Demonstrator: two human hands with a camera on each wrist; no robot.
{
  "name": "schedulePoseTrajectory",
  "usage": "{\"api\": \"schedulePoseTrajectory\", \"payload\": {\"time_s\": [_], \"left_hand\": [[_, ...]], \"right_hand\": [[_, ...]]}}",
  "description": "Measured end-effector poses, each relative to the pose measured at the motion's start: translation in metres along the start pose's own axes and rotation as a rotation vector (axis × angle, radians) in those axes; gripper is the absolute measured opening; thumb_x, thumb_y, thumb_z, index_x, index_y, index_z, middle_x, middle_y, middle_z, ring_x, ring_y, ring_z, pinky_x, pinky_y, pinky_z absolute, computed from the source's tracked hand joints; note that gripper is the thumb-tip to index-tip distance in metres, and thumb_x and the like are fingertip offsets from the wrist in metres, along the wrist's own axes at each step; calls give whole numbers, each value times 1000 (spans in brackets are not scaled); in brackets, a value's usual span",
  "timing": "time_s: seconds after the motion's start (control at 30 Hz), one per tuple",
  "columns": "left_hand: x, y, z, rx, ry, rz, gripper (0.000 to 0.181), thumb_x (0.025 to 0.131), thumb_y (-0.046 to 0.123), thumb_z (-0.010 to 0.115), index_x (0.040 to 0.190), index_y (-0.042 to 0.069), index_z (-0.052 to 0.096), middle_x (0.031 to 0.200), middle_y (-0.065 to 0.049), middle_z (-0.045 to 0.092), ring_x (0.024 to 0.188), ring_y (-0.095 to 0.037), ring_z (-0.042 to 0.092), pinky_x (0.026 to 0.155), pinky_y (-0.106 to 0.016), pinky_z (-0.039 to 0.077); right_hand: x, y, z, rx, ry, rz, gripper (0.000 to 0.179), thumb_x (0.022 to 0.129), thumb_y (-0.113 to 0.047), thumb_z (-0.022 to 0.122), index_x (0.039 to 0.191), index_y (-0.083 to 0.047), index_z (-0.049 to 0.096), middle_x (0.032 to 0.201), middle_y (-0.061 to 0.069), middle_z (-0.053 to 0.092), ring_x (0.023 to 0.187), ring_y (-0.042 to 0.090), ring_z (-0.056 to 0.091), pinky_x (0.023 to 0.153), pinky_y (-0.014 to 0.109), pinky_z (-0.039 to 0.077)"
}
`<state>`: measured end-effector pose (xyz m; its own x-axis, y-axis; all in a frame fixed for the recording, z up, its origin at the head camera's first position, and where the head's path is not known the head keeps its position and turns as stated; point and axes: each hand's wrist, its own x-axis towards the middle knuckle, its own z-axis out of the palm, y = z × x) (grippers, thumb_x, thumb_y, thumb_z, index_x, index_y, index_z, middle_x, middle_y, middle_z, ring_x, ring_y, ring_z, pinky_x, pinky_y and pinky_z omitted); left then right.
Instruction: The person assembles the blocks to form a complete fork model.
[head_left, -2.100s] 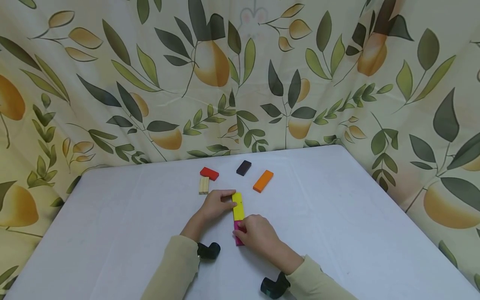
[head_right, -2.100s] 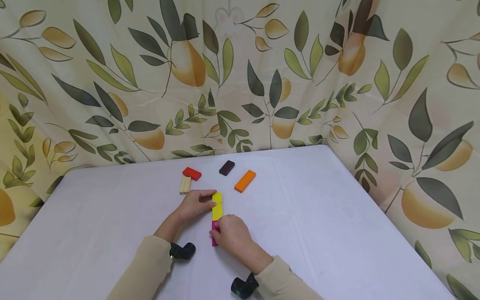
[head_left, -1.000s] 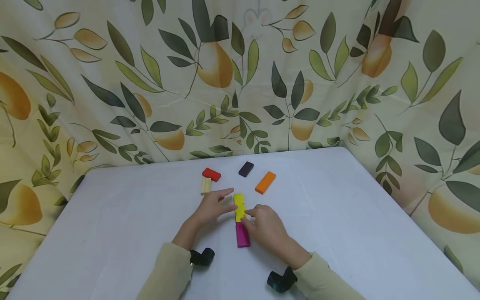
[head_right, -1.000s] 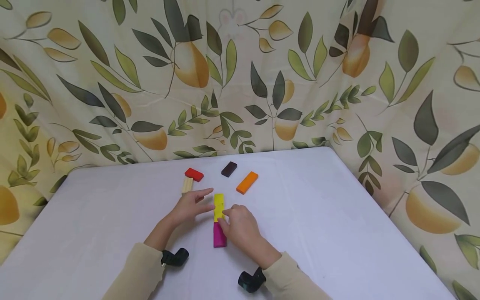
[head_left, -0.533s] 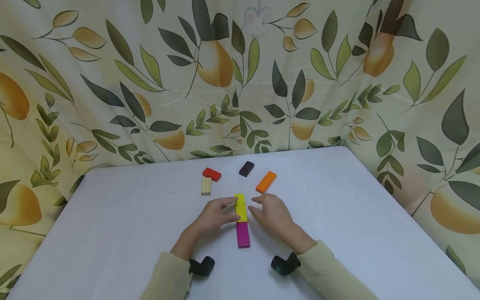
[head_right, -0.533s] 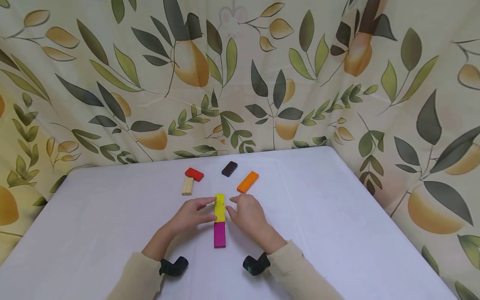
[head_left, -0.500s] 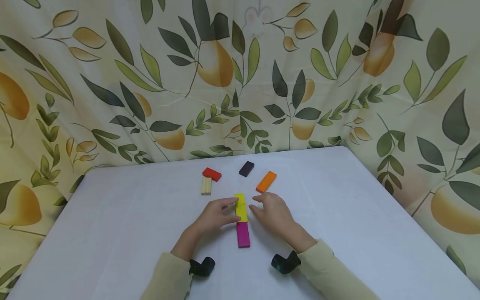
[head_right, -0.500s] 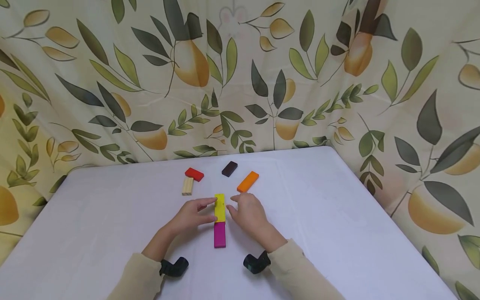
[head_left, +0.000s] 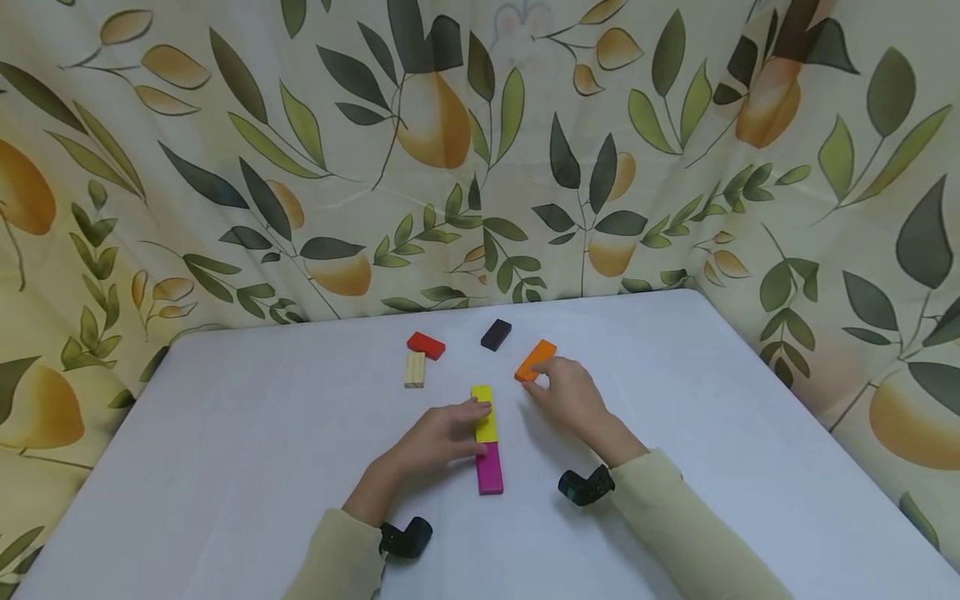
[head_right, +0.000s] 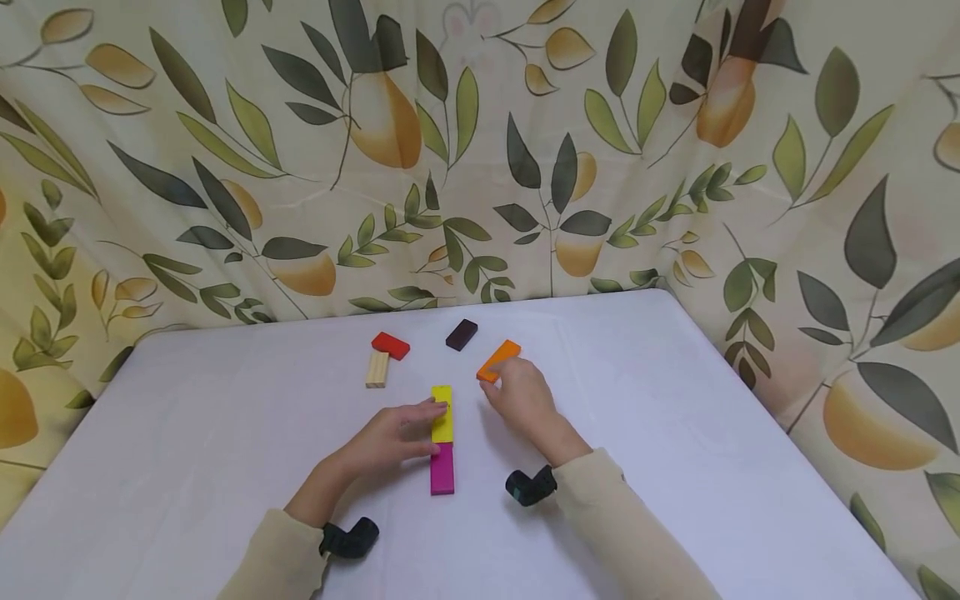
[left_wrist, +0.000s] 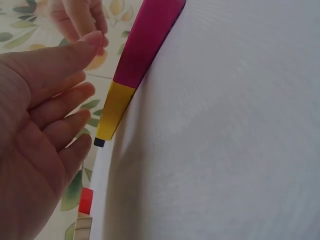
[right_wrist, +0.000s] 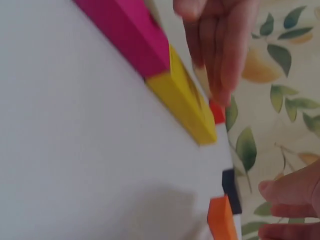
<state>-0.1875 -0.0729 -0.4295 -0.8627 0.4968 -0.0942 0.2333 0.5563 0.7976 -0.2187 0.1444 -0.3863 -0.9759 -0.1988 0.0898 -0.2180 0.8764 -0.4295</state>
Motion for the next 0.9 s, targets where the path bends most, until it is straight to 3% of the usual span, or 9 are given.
{"api": "schedulePoseTrajectory", "payload": {"time_s": [0.2, 0.5, 0.63, 0.9], "left_hand": [[-2, -3, 0, -21, -49, 2, 60, 80, 29, 71, 135, 20, 48, 133, 13, 47, 128, -10, 35, 100, -34, 35], [-3, -5, 0, -37, -92, 44, 56, 82, 22, 70, 135, 19, 49, 134, 15, 46, 130, -6, 30, 97, -28, 38], [-3, -6, -1, -17, -104, 49, 56, 83, 21, 69, 135, 19, 49, 136, 15, 44, 131, -5, 28, 96, -26, 39], [-2, -9, -2, -11, -103, 68, 56, 82, 20, 70, 134, 18, 49, 136, 15, 44, 131, -5, 28, 95, -25, 39]], "right_hand": [[16, 21, -5, 8, 8, -41, 30, 82, -13, 69, 107, 5, 66, 106, 18, 63, 101, 32, 56, 90, 45, 44], [34, 45, -8, -67, -30, -96, 26, 83, -7, 66, 106, 6, 65, 107, 19, 62, 104, 34, 55, 92, 47, 41], [41, 49, -11, -91, -65, -107, 25, 83, -6, 66, 105, 6, 66, 107, 19, 62, 105, 34, 54, 94, 47, 40], [48, 51, -15, -166, -95, -204, 24, 82, -1, 66, 105, 7, 65, 107, 20, 62, 105, 36, 54, 93, 48, 40]]}}
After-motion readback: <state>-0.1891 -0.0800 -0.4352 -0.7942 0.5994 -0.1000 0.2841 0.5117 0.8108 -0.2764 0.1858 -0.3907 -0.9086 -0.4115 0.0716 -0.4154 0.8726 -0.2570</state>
